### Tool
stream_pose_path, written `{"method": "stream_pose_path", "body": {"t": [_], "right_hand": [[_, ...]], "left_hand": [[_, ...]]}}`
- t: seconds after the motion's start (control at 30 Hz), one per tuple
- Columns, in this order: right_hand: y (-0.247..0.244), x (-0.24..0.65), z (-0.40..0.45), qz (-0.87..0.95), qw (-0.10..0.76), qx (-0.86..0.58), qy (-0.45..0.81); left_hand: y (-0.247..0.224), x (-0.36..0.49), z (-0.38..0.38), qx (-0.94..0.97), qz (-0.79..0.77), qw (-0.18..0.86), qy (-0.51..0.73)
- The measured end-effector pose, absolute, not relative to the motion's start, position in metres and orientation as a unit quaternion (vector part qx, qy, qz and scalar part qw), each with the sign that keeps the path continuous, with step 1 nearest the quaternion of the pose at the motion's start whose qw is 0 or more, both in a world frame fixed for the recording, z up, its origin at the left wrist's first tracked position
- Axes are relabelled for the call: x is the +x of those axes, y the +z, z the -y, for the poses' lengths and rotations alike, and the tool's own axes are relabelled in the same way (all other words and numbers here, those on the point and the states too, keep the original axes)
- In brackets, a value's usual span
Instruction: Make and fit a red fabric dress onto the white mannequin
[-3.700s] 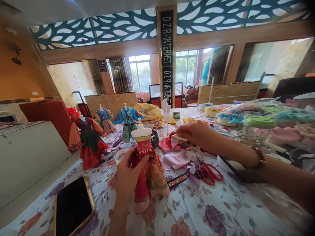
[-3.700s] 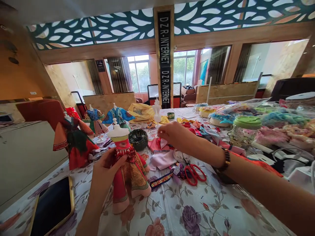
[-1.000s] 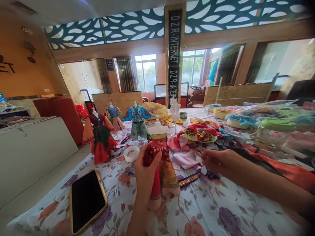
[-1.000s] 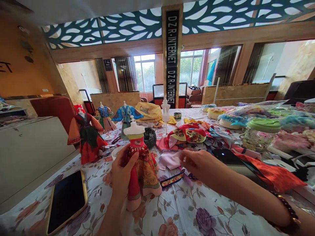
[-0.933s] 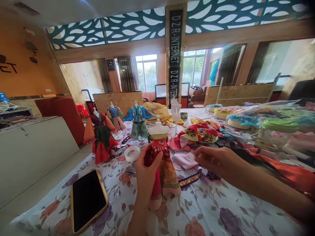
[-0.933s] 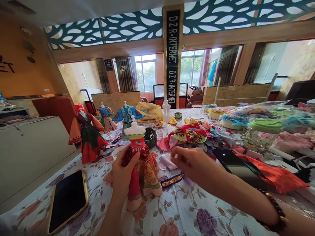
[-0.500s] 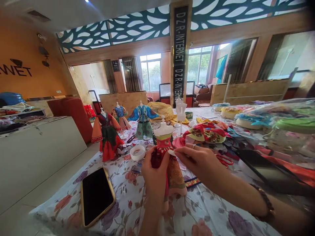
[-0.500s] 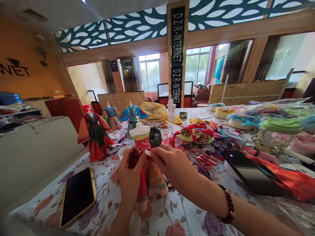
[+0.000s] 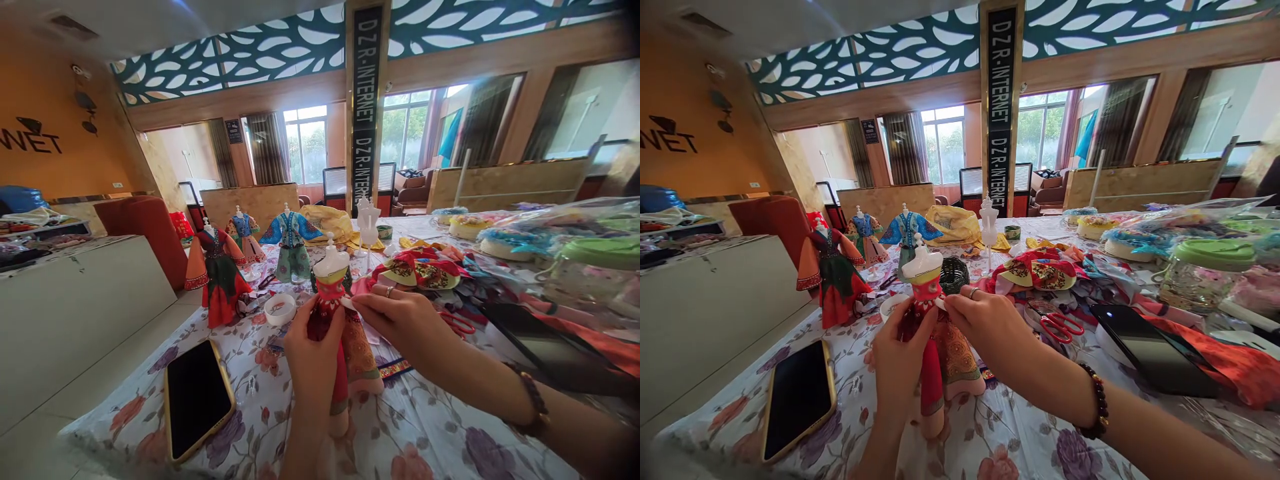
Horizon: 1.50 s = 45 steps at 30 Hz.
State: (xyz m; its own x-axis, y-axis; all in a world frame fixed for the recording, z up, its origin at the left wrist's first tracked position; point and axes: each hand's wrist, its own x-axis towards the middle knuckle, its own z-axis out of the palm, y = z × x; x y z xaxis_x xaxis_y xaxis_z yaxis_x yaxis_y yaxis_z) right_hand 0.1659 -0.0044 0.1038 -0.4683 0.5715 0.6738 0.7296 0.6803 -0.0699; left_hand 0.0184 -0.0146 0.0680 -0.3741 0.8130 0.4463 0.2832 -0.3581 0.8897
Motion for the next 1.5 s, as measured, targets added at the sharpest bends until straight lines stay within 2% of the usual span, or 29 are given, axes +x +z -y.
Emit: {"method": "stream_pose_path", "body": {"t": [0.3, 0.57, 0.77, 1.0, 1.2, 1.5], "right_hand": [[0.126, 0.160, 0.010, 0.857, 0.260, -0.437, -0.082], [0.134, 0.159, 0.008, 0.873, 0.185, -0.433, -0.126], [0.116, 0.173, 0.006, 0.843, 0.284, -0.456, -0.022], [0.100, 0.166, 0.006, 0.771, 0.438, -0.443, 0.135], [0.095, 0.155, 0.006, 0.745, 0.468, -0.472, 0.063], [0.094, 0.152, -0.005, 0.745, 0.461, -0.481, 0.037]], "left_hand": [[0.070, 0.020, 0.012, 0.509, -0.503, 0.262, 0.647], [0.074, 0.019, 0.008, 0.504, -0.450, 0.321, 0.664], [0.075, 0.020, 0.009, 0.505, -0.461, 0.316, 0.658], [0.076, 0.022, 0.009, 0.511, -0.478, 0.289, 0.654], [0.084, 0.017, 0.012, 0.528, -0.485, 0.311, 0.624], [0.081, 0.018, 0.009, 0.532, -0.500, 0.241, 0.640]]}}
